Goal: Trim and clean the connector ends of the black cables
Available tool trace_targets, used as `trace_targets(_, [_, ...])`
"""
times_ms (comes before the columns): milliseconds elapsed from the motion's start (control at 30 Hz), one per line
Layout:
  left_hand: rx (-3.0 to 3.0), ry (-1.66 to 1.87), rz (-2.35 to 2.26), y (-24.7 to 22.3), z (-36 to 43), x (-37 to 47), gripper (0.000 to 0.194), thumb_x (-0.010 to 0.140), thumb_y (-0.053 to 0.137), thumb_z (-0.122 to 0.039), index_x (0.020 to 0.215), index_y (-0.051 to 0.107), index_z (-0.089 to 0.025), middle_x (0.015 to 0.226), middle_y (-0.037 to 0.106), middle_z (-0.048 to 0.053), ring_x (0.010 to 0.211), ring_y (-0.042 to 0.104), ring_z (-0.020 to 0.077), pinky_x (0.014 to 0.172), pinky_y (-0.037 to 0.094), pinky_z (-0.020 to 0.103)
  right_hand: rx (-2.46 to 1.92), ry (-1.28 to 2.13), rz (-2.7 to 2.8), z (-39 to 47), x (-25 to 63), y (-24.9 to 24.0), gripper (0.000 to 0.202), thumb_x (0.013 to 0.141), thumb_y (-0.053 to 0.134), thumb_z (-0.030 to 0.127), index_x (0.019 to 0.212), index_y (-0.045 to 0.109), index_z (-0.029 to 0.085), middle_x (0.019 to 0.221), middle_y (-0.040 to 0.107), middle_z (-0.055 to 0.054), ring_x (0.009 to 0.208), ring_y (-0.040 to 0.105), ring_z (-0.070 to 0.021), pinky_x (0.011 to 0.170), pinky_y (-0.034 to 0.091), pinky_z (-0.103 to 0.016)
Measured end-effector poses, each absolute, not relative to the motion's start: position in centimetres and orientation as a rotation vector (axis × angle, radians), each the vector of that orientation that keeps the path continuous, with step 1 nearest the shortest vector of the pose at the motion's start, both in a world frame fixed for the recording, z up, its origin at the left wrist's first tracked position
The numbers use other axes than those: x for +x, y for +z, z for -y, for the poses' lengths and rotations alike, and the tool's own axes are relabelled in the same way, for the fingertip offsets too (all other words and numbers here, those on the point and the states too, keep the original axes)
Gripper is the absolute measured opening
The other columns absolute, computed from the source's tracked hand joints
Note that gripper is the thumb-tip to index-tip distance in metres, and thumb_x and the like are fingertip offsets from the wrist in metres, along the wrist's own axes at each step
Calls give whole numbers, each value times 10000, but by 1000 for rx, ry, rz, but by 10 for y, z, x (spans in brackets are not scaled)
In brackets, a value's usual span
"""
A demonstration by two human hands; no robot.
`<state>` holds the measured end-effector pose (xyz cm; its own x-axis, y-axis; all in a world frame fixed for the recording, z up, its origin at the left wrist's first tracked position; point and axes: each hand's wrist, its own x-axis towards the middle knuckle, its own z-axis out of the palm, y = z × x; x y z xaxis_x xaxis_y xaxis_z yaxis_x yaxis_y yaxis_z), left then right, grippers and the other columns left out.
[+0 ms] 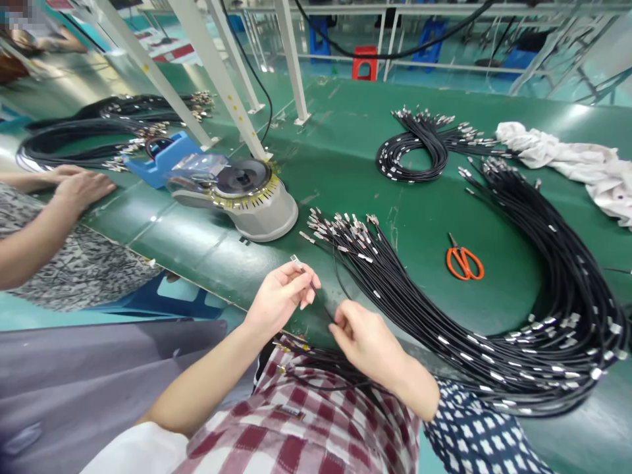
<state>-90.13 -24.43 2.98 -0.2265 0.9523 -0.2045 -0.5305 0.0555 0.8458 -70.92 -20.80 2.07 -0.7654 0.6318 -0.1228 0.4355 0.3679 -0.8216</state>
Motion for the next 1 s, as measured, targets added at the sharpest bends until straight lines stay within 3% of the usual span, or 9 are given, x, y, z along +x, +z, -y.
trace_targets(167, [562, 1372, -1079, 25, 265, -904, 236, 759, 772, -279, 901, 724, -97, 668, 688, 34, 436, 572, 77, 395, 401, 170, -813, 1824, 2340, 192, -717, 29, 125, 888, 616, 315, 853, 612, 195, 680, 643, 4, 582, 610, -129, 561, 469, -233])
trace_targets(367, [606, 1350, -1118, 20, 275, -910, 210, 804, 730, -274, 932, 737, -107, 681, 685, 34, 449, 591, 88, 412, 447, 181, -922, 1767, 2031, 162, -748, 39, 194, 868, 648, 357, 907, 687, 171, 803, 696, -26, 584, 621, -117, 586, 500, -241])
trace_targets(567, [617, 1322, -1115, 16, 279, -916, 198, 811, 723, -299, 836, 717, -102, 680, 681, 44, 445, 591, 100, 417, 464, 200, -859, 1799, 1993, 166, -778, 44, 200, 823, 694, 357, 862, 720, 162, 807, 704, -49, 605, 610, -137, 560, 502, -260])
trace_targets(733, [619, 1303, -1053, 11, 283, -921, 196, 832, 703, -289, 772, 714, -103, 671, 670, 41, 454, 580, 87, 439, 454, 191, -720, 1921, 2005, 163, -785, 46, 176, 828, 704, 329, 798, 697, 156, 757, 642, -19, 642, 596, -121, 604, 471, -247])
trace_targets(900, [563, 1281, -986, 4, 287, -922, 215, 812, 731, -312, 871, 741, -105, 650, 663, 27, 433, 549, 64, 451, 423, 177, -537, 2270, 1878, 160, -789, 39, 265, 855, 675, 408, 810, 621, 152, 676, 575, 17, 612, 555, -110, 634, 448, -259])
trace_targets(1000, [521, 1274, -966, 2, 287, -922, 250, 787, 756, -338, 862, 737, -100, 635, 655, 23, 418, 530, 53, 440, 398, 168, -561, 2254, 1948, 161, -794, 32, 312, 859, 642, 467, 827, 583, 162, 664, 544, 25, 605, 519, -110, 609, 417, -252])
